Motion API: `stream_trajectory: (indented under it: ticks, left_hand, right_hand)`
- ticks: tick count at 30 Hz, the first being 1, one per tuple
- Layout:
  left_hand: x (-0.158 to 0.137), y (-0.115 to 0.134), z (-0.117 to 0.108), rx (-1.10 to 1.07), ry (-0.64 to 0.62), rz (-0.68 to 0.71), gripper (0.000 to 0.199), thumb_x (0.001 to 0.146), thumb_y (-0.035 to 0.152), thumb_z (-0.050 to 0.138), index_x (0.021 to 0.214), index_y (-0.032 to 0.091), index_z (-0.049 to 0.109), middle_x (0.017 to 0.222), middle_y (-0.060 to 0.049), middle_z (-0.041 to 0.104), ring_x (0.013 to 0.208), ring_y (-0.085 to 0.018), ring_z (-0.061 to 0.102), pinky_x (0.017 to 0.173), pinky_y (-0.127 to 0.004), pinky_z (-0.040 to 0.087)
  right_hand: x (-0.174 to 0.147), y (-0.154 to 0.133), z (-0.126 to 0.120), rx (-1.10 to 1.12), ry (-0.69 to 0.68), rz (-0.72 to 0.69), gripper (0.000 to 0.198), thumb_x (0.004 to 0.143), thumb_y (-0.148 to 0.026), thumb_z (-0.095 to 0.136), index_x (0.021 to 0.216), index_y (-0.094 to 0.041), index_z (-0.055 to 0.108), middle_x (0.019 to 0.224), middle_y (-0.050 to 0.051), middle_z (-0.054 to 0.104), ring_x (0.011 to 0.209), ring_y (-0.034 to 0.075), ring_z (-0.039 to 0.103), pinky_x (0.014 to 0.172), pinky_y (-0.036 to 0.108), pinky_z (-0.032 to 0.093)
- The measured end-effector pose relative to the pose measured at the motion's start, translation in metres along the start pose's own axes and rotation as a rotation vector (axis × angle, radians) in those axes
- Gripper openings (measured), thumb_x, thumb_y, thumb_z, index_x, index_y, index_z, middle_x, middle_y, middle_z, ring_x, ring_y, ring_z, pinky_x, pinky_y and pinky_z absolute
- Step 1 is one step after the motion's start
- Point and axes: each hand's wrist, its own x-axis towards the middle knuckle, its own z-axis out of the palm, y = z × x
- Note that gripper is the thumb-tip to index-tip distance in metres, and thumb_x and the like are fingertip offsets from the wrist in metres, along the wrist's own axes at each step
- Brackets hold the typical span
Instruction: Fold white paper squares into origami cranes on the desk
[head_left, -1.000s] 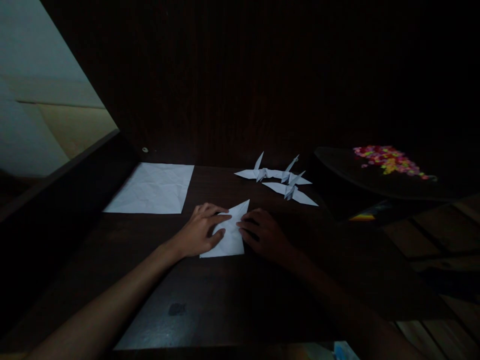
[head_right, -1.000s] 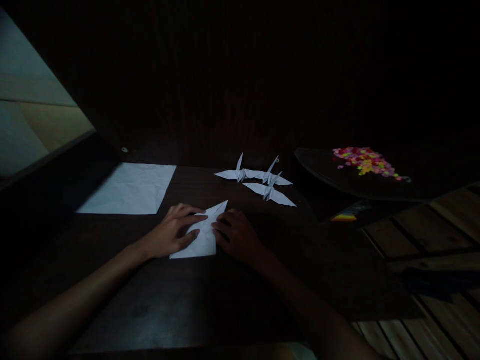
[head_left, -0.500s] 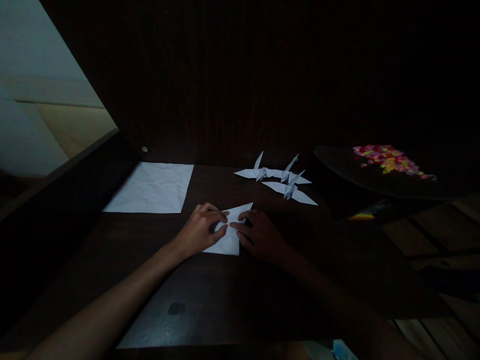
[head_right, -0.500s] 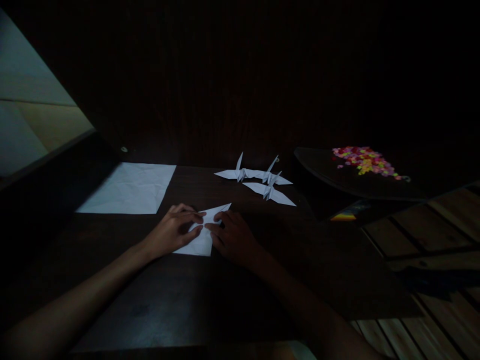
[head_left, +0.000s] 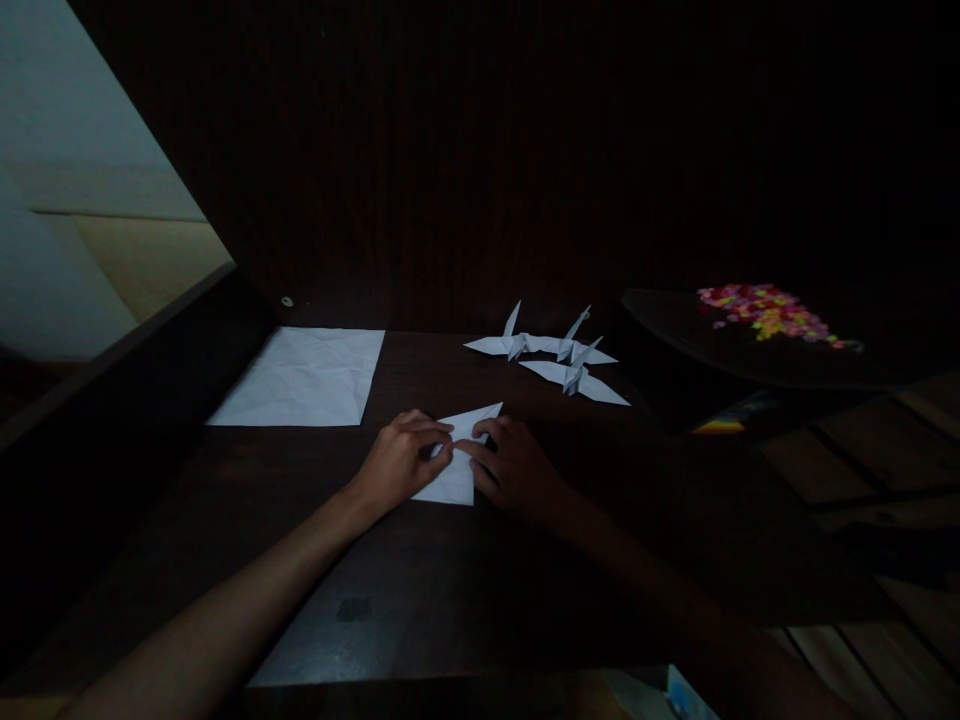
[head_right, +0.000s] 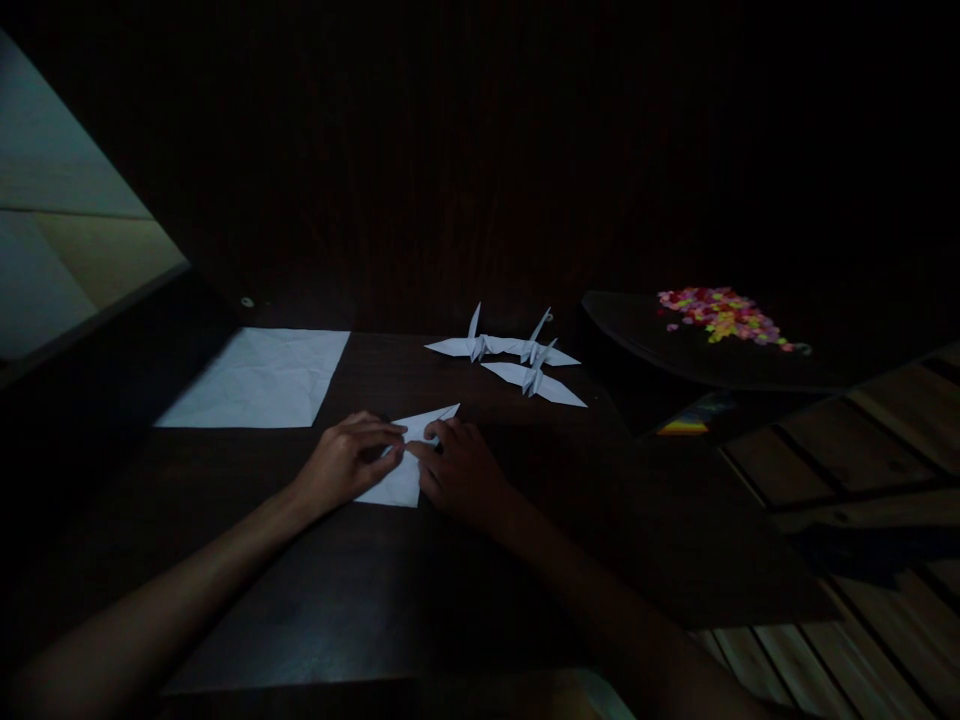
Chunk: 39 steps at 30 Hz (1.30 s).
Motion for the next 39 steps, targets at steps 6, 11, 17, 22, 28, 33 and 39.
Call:
stream_trajectory:
  ticks: [6, 11, 17, 22, 28, 33, 39]
  left_hand:
    - [-0.002, -0.011, -0.007, -0.005, -0.097, 0.123, 0.025, 0.088, 0.031, 0.055, 0.105, 0.019, 0.069, 0.110, -0.006, 0.070, 0.102, -0.019, 0.065, 0.094, -0.036, 0.051]
    - [0.000, -0.017, -0.014, -0.028, -0.202, 0.172, 0.028, 0.090, 0.031, 0.052, 0.112, 0.019, 0.066, 0.120, -0.007, 0.065, 0.112, -0.020, 0.061, 0.101, -0.038, 0.047]
    - [-0.001, -0.023, -0.012, 0.148, -0.224, 0.275, 0.036, 0.087, 0.011, 0.047, 0.119, 0.018, 0.061, 0.129, -0.007, 0.059, 0.126, -0.021, 0.049, 0.110, -0.044, 0.037]
    - [-0.005, -0.023, -0.007, 0.238, -0.234, 0.174, 0.042, 0.081, 0.006, 0.046, 0.119, 0.018, 0.060, 0.131, -0.007, 0.058, 0.126, -0.019, 0.049, 0.106, -0.037, 0.044]
    - [-0.005, -0.012, -0.005, 0.233, -0.204, 0.149, 0.036, 0.087, 0.013, 0.042, 0.118, 0.014, 0.060, 0.130, -0.011, 0.058, 0.124, -0.021, 0.051, 0.107, -0.039, 0.042]
    - [-0.005, -0.008, -0.005, 0.242, -0.217, 0.111, 0.035, 0.091, 0.028, 0.044, 0.118, 0.013, 0.060, 0.131, -0.014, 0.057, 0.123, -0.024, 0.052, 0.107, -0.040, 0.041]
    - [-0.005, -0.010, -0.005, 0.273, -0.235, 0.118, 0.041, 0.093, 0.036, 0.043, 0.124, 0.014, 0.057, 0.133, -0.013, 0.055, 0.126, -0.022, 0.049, 0.108, -0.038, 0.040]
  right_hand:
    - [-0.001, 0.004, -0.002, 0.062, 0.103, 0.026, 0.028, 0.087, -0.024, 0.052, 0.113, -0.018, 0.060, 0.108, 0.012, 0.057, 0.101, 0.027, 0.049, 0.085, 0.044, 0.042]
    - [-0.003, 0.010, 0.001, 0.099, 0.176, 0.064, 0.044, 0.086, -0.024, 0.052, 0.129, -0.017, 0.048, 0.132, 0.015, 0.049, 0.124, 0.029, 0.042, 0.102, 0.051, 0.038]
    - [-0.003, 0.015, 0.010, 0.125, 0.112, 0.002, 0.044, 0.090, -0.023, 0.046, 0.133, -0.014, 0.046, 0.138, 0.016, 0.048, 0.134, 0.027, 0.038, 0.110, 0.056, 0.030]
    - [-0.004, 0.014, 0.009, 0.166, 0.060, 0.004, 0.040, 0.091, -0.021, 0.045, 0.129, -0.014, 0.052, 0.136, 0.015, 0.052, 0.132, 0.026, 0.041, 0.108, 0.050, 0.037]
    - [-0.003, 0.014, 0.008, 0.155, 0.031, -0.005, 0.040, 0.091, -0.021, 0.044, 0.130, -0.012, 0.052, 0.137, 0.016, 0.050, 0.133, 0.026, 0.039, 0.108, 0.049, 0.038]
    - [-0.003, 0.016, 0.009, 0.155, 0.041, -0.001, 0.040, 0.091, -0.021, 0.044, 0.128, -0.009, 0.053, 0.137, 0.016, 0.050, 0.133, 0.026, 0.039, 0.109, 0.049, 0.037]
    - [-0.004, 0.016, 0.009, 0.159, 0.064, 0.011, 0.038, 0.090, -0.022, 0.045, 0.125, -0.010, 0.055, 0.134, 0.016, 0.053, 0.131, 0.026, 0.043, 0.107, 0.049, 0.039]
